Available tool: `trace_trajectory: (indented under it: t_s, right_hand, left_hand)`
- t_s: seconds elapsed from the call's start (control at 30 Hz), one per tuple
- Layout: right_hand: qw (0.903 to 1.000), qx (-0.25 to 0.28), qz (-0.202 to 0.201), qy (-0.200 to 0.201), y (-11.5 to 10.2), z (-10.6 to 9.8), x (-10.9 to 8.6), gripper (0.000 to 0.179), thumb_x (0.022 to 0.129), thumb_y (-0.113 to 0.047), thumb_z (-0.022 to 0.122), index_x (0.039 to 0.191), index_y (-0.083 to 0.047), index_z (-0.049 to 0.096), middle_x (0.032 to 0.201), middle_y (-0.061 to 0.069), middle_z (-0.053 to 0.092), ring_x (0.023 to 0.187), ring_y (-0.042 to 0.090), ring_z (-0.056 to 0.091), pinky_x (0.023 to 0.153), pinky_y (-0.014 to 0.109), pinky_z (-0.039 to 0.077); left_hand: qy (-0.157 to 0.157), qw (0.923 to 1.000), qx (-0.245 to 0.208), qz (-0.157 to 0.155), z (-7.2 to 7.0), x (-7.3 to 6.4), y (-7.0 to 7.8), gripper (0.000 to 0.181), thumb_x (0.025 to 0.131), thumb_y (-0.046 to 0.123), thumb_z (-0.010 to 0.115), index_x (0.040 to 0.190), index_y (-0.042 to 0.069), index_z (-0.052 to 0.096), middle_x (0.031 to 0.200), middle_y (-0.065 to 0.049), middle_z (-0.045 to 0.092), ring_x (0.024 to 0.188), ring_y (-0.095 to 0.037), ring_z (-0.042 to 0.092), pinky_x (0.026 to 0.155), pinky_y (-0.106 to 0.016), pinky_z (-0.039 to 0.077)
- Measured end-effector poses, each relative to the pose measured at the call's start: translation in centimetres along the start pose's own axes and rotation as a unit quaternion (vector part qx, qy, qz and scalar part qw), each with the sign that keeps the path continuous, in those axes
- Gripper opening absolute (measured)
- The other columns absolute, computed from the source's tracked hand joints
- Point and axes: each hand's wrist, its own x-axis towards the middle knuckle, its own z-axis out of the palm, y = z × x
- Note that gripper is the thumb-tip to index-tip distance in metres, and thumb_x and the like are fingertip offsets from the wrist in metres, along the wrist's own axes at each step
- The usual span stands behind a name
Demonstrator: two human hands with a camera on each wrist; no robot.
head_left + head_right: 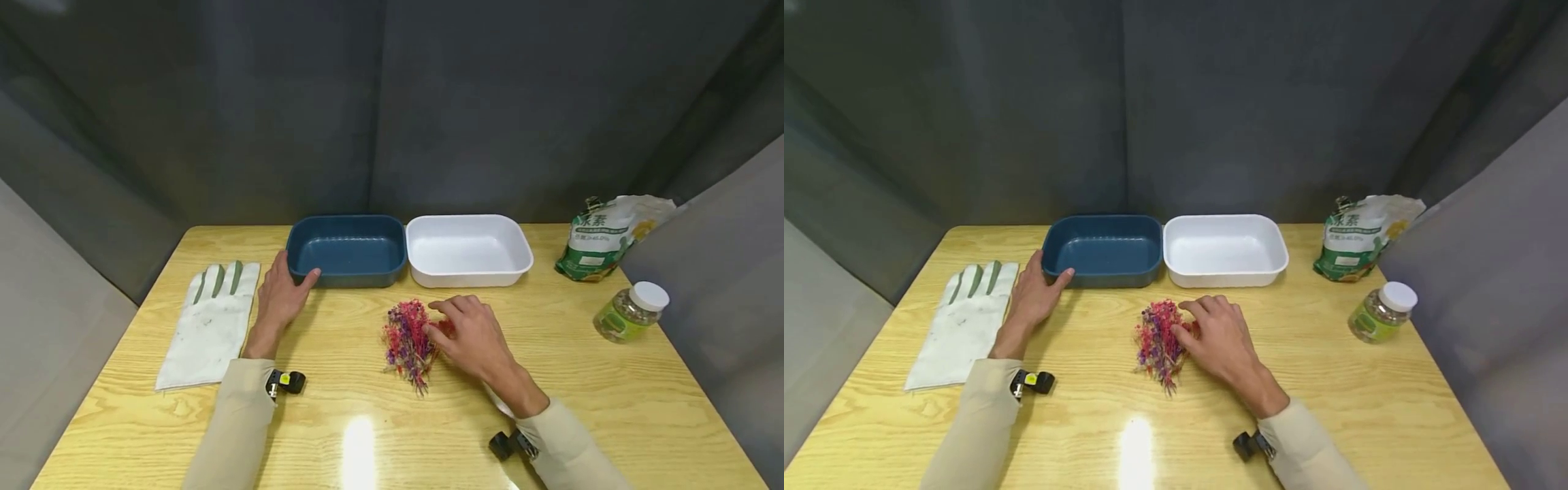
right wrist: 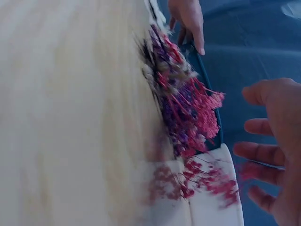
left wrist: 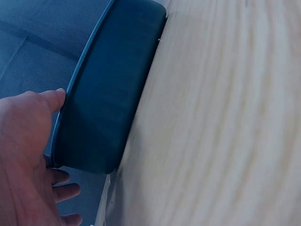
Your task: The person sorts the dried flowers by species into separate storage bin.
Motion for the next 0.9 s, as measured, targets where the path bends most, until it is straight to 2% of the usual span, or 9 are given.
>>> trace_trajectory:
  t_s: [0.13, 0.3, 0.5, 0.57, 0.67, 0.8, 0.9]
  right_hand:
    - [0.9989, -0.014, -0.020, 0.041, -0.2, 0.3, -0.1, 0.029, 0.081, -0.040, 0.070, 0.101, -0.019, 0.071, 0.100, 0.003, 0.067, 0.098, 0.025, 0.056, 0.079, 0.041, 0.039]
    - [0.9956, 0.001, -0.036, 0.086, -0.2, 0.3, -0.3, 0.021, 0.075, -0.033, 0.074, 0.090, -0.017, 0.072, 0.095, 0.003, 0.066, 0.092, 0.025, 0.056, 0.077, 0.041, 0.040]
    - [0.9941, -0.001, -0.041, 0.100, 0.0, 0.5, -1.3, 0.010, 0.073, -0.025, 0.073, 0.079, -0.016, 0.071, 0.078, -0.001, 0.063, 0.071, 0.018, 0.052, 0.066, 0.034, 0.038]
    - [0.9953, -0.004, -0.039, 0.089, 0.0, 0.5, -1.6, 0.008, 0.074, -0.024, 0.073, 0.073, -0.017, 0.069, 0.068, -0.004, 0.060, 0.063, 0.014, 0.049, 0.060, 0.030, 0.038]
    - [0.9986, 0.002, -0.020, 0.049, 0.0, 0.4, -2.2, 0.014, 0.076, -0.025, 0.073, 0.065, -0.020, 0.065, 0.059, -0.009, 0.054, 0.054, 0.007, 0.045, 0.052, 0.024, 0.038]
    - [0.9993, 0.015, 0.030, -0.018, 0.0, 0.2, -2.7, 0.026, 0.079, -0.030, 0.073, 0.059, -0.025, 0.057, 0.057, -0.013, 0.049, 0.050, 0.003, 0.041, 0.050, 0.022, 0.036]
    - [0.9960, 0.028, 0.062, -0.057, 0.1, 0.2, -2.9, 0.028, 0.080, -0.035, 0.074, 0.058, -0.027, 0.058, 0.056, -0.014, 0.050, 0.050, 0.003, 0.042, 0.050, 0.023, 0.037]
  left_hand:
    - [-0.001, 0.9999, -0.010, -0.001, 0.1, 0.1, -0.2, 0.096, 0.089, 0.069, 0.046, 0.155, 0.010, 0.010, 0.159, -0.017, 0.023, 0.143, -0.040, 0.026, 0.111, -0.059, 0.023]
    - [-0.004, 0.9998, -0.019, -0.004, 0.2, 0.2, -0.3, 0.098, 0.088, 0.072, 0.045, 0.156, 0.011, 0.009, 0.160, -0.016, 0.022, 0.144, -0.040, 0.026, 0.112, -0.059, 0.022]
    - [-0.007, 0.9997, -0.022, -0.010, 0.2, 0.2, -0.2, 0.098, 0.088, 0.072, 0.045, 0.156, 0.012, 0.008, 0.160, -0.017, 0.021, 0.144, -0.039, 0.025, 0.113, -0.059, 0.020]
    - [-0.008, 0.9997, -0.022, -0.012, 0.2, 0.2, -0.2, 0.098, 0.088, 0.072, 0.044, 0.156, 0.013, 0.007, 0.160, -0.017, 0.021, 0.144, -0.039, 0.025, 0.113, -0.059, 0.020]
    - [-0.011, 0.9996, -0.022, -0.014, 0.2, 0.1, -0.2, 0.098, 0.088, 0.072, 0.043, 0.157, 0.013, 0.005, 0.160, -0.017, 0.021, 0.144, -0.040, 0.025, 0.113, -0.059, 0.020]
    - [-0.014, 0.9996, -0.020, -0.015, 0.2, 0.0, -0.2, 0.097, 0.089, 0.071, 0.043, 0.157, 0.014, 0.004, 0.160, -0.018, 0.020, 0.144, -0.040, 0.025, 0.113, -0.059, 0.020]
    - [-0.017, 0.9996, -0.018, -0.016, 0.3, 0.0, -0.2, 0.097, 0.089, 0.071, 0.042, 0.157, 0.013, 0.003, 0.160, -0.018, 0.020, 0.144, -0.040, 0.024, 0.113, -0.059, 0.019]
